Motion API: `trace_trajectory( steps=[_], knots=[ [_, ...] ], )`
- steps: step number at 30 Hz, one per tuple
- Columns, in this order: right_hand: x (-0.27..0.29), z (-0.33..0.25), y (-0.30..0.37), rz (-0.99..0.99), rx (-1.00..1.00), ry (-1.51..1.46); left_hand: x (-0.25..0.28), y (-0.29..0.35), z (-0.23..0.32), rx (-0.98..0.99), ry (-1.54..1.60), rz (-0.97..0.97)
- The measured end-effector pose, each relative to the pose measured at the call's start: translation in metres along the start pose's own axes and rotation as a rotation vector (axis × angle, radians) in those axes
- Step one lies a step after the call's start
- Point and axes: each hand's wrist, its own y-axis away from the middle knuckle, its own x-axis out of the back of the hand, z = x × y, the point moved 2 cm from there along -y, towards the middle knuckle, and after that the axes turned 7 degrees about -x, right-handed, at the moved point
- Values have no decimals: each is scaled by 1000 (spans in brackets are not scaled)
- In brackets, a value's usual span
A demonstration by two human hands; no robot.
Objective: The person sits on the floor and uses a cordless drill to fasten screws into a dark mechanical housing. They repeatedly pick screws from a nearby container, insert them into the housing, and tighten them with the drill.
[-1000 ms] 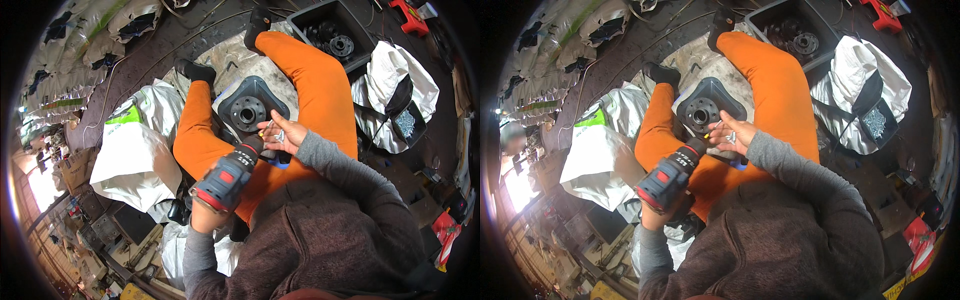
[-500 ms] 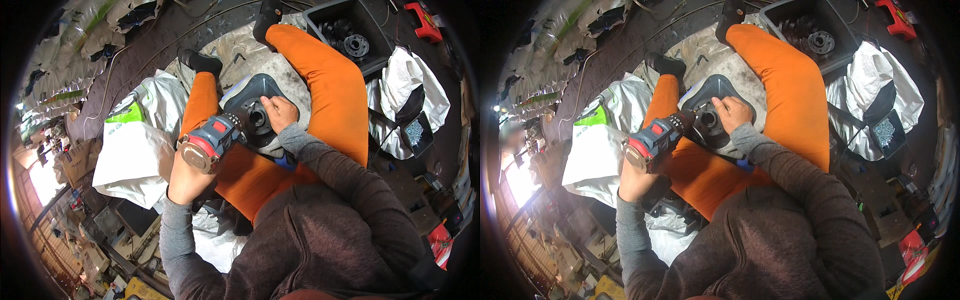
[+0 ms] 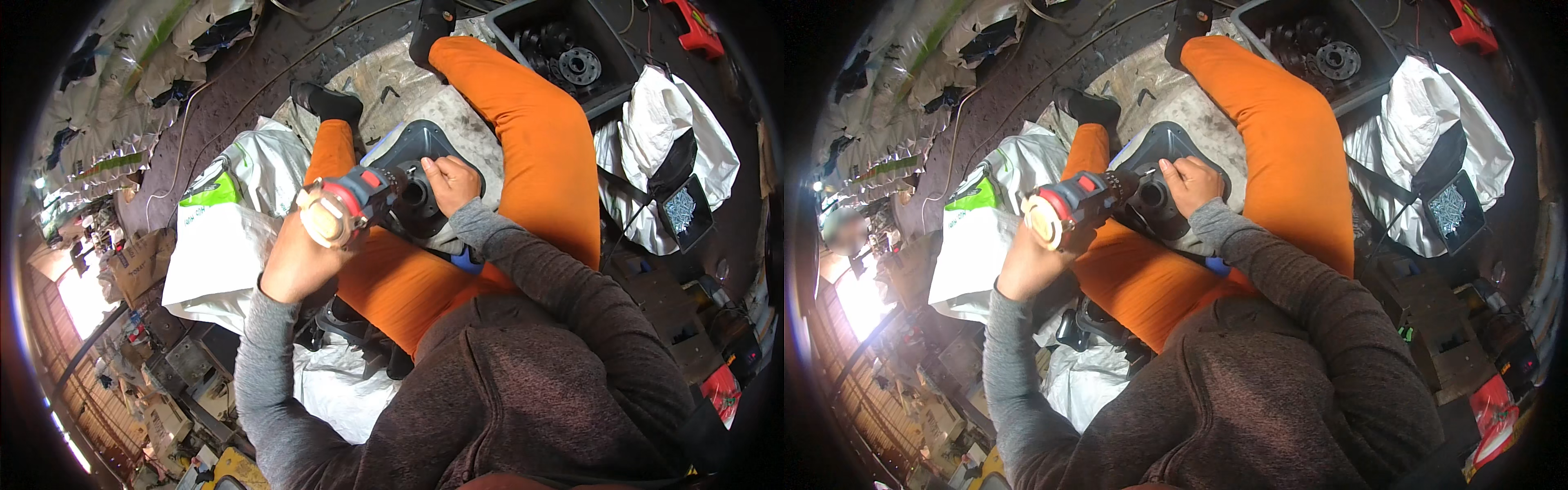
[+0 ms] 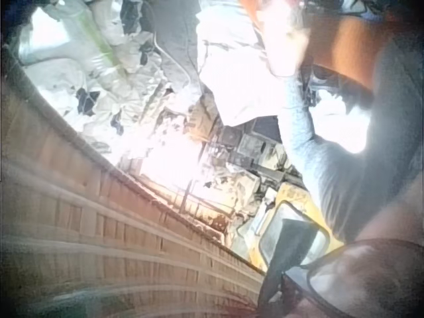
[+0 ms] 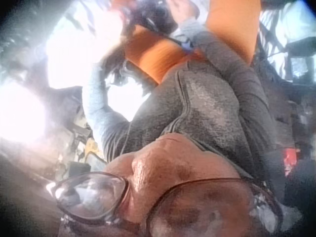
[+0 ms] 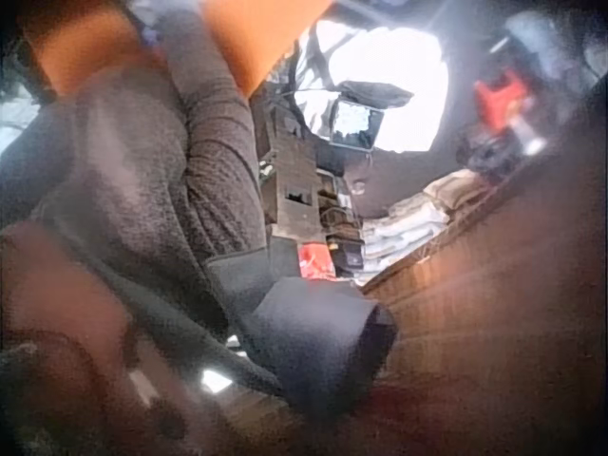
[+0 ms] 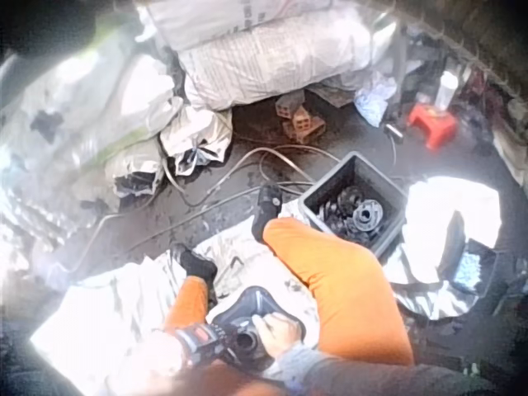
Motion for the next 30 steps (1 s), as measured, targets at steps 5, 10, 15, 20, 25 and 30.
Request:
trace_trajectory(
  steps=[5,10,15,20,25,30],
  knots=[
    [0,3,-3,-10,-14,-5,14,-33,36,-55,-162,-165],
    [3,-2,-4,6,32,-48,7,-26,30,-6,-177,-163],
    [2,-1,-3,21,25,-100,-5,-28,33,45,-34,-122],
    [3,1,-3,36,47,-59,-10,-29,23,-65,-166,-143],
    [2,1,-1,41,58,-42,-16,-32,15,-127,-155,-71],
    [1,2,1,19,45,26,-16,-7,2,6,6,7]
  ],
)
